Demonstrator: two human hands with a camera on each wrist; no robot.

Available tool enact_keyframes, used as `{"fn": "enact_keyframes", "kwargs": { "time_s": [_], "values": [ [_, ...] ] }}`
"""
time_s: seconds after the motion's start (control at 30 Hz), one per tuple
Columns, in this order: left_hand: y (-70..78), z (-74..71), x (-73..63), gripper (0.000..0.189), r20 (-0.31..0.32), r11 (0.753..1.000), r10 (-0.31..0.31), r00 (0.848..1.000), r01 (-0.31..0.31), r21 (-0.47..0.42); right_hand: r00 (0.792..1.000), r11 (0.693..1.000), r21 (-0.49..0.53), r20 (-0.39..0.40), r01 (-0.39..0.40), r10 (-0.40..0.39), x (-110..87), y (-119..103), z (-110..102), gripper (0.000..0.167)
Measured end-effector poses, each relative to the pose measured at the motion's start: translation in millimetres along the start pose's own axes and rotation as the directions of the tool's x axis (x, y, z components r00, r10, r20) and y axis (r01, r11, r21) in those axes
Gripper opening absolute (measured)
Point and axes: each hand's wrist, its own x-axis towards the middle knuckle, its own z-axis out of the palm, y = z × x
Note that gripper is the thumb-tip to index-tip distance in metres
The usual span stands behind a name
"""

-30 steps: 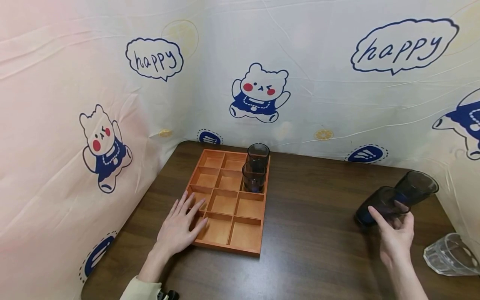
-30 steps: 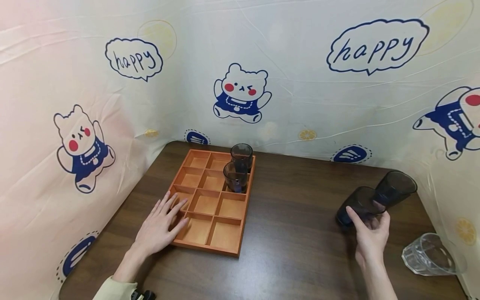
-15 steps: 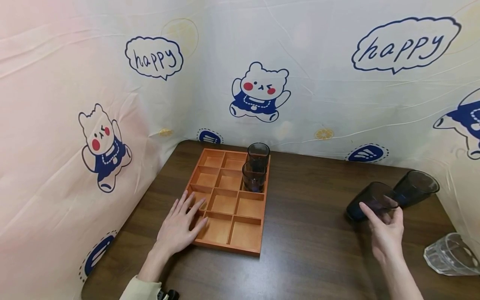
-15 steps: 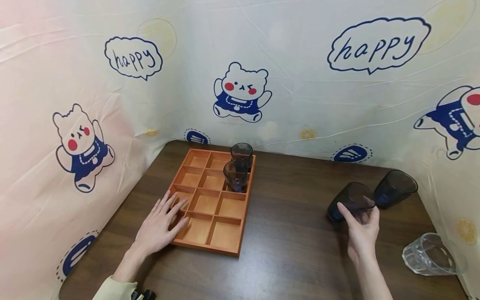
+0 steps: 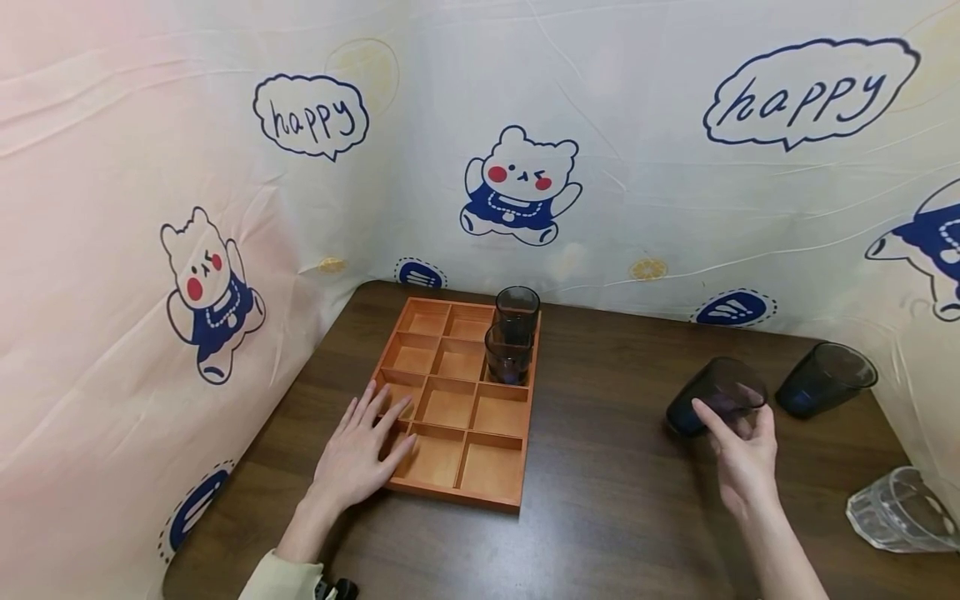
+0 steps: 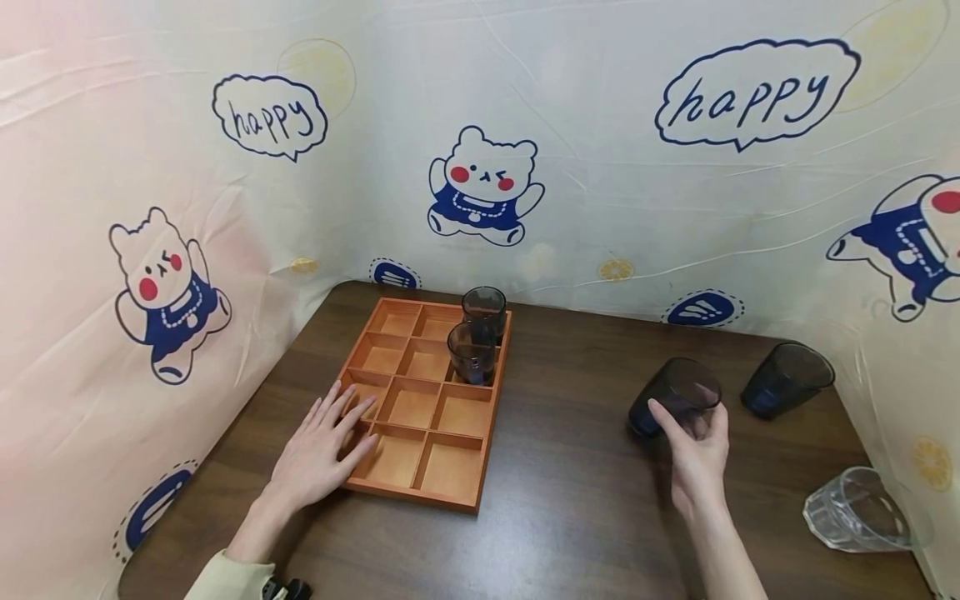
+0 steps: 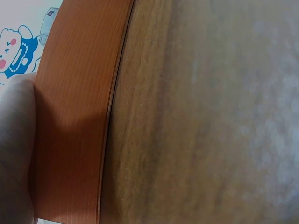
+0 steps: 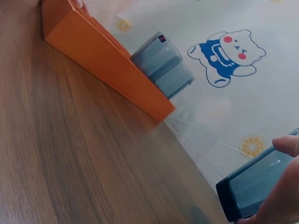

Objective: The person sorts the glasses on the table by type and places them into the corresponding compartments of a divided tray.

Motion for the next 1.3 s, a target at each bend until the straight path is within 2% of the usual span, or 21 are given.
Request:
{"fn": "enact_keyframes", "kwargs": {
  "time_s": [0.27, 0.43, 0.97, 1.3],
  "values": [
    [0.4, -0.6, -0.3, 0.069, 0.007, 1.000, -0.005, 1.000, 0.005, -0.001, 0.998, 1.000, -0.028, 0.061, 0.009, -0.008, -3.9, 7, 15, 0.056],
    [1.3, -0.5, 0.4, 0.069, -0.010, 1.000, 0.003, 1.000, -0.003, -0.006, 0.997, 0.999, -0.051, 0.083, 0.012, -0.007, -6.7, 11, 22, 0.057],
    [2.0, -2.1, 0.3, 0.068, 0.001, 1.000, 0.001, 1.000, -0.001, -0.004, 0.986, 0.991, -0.130, 0.162, -0.012, 0.033, -17.0, 19, 43, 0.060],
    [0.0, 0.2, -0.5, 0.068, -0.020, 1.000, 0.011, 1.000, -0.011, -0.006, 0.978, 0.985, -0.173, 0.200, -0.019, 0.054, -21.3, 26, 54, 0.059]
  ]
}}
